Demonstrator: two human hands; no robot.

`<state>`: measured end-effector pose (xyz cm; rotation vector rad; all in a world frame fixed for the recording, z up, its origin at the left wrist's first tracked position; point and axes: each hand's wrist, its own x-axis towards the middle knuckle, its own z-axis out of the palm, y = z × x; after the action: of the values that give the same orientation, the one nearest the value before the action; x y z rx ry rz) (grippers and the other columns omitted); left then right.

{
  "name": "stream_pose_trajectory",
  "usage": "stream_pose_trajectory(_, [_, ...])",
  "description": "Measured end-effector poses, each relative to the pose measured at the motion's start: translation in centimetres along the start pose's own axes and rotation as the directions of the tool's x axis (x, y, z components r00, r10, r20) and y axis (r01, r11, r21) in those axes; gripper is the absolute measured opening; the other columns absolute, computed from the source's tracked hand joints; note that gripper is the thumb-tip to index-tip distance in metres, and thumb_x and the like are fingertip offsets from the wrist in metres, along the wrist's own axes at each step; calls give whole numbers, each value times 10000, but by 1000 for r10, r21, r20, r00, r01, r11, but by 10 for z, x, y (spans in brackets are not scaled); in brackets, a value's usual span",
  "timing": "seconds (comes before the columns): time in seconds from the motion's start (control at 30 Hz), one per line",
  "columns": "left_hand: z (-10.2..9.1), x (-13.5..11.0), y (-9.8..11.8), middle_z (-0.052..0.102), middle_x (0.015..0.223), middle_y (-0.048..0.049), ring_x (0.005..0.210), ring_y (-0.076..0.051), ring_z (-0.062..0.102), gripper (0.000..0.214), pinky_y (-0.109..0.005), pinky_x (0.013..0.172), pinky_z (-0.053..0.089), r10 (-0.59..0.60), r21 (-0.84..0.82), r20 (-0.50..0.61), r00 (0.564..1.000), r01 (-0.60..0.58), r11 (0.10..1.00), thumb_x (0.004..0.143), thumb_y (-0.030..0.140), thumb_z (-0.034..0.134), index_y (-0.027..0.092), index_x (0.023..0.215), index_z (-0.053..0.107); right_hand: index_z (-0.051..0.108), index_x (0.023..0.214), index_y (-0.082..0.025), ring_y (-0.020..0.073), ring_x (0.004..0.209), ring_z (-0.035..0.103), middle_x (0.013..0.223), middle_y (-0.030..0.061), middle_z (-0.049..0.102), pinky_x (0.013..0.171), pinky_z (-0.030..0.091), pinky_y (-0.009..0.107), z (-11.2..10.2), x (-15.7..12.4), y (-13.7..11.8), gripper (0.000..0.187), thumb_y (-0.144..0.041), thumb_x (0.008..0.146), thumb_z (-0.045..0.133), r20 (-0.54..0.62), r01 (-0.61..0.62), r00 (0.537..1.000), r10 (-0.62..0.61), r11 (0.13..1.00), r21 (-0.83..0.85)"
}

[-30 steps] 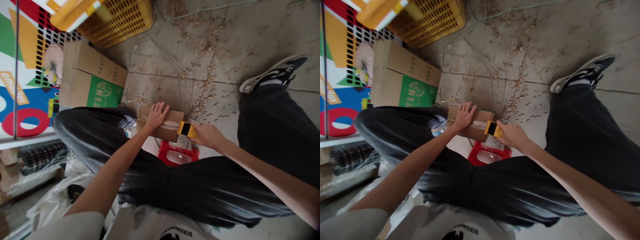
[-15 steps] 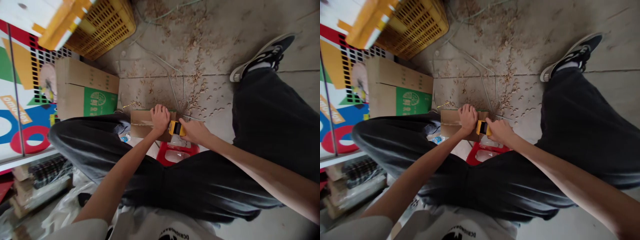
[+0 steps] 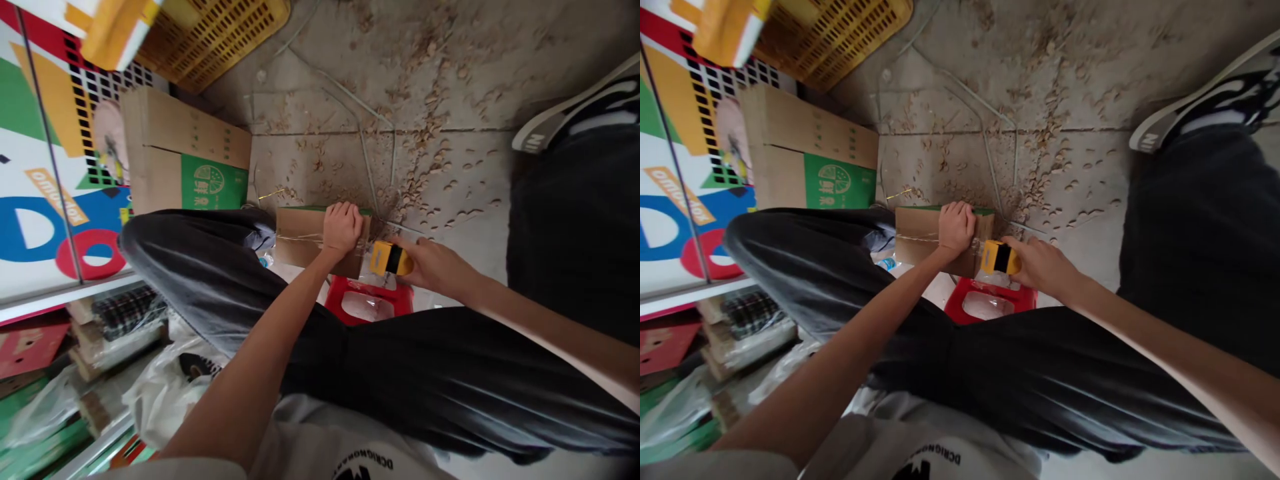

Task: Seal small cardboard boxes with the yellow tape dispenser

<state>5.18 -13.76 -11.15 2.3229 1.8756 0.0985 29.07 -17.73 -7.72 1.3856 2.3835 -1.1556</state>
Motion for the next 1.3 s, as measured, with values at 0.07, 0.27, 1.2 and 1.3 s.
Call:
stream_pose_trajectory(0.07, [1,0,-1,688,936,-122,956,-250,586,491,-415,890,387,-3,-9,3,1000,3,1000,1047,320,195,170,909,642,448,1454,-285,250,737,611,873,81,614,650,408,323,0,-11,13,699,-480,817,659,32,-38,999,38,999,6])
stream_pose_trajectory(0.27, [1,-2,0,683,946,-139,970,-264,587,499,-433,894,391,-11,-42,12,1000,11,999,1041,327,187,169,918,644,448,1444,-256,290,707,630,917,171,634,608,391,354,-1,-38,42,693,-507,835,662,74,-245,963,260,954,-174])
stream_pose_trajectory(1.2, [0,-3,1,682,1009,-187,1051,-306,593,539,-484,941,397,-27,-170,33,999,32,985,1033,350,166,146,951,658,424,1479,-218,220,984,643,1213,117,656,803,448,278,51,17,122,794,-243,745,729,147,-98,985,93,995,24])
stream_pose_trajectory(1.3, [0,-2,1,683,1006,-183,1054,-302,594,523,-480,946,395,-31,-172,34,999,37,984,1031,344,180,147,955,658,437,1472,-212,220,871,656,1130,134,685,726,423,282,44,12,125,765,-321,769,718,195,-226,949,248,966,-129])
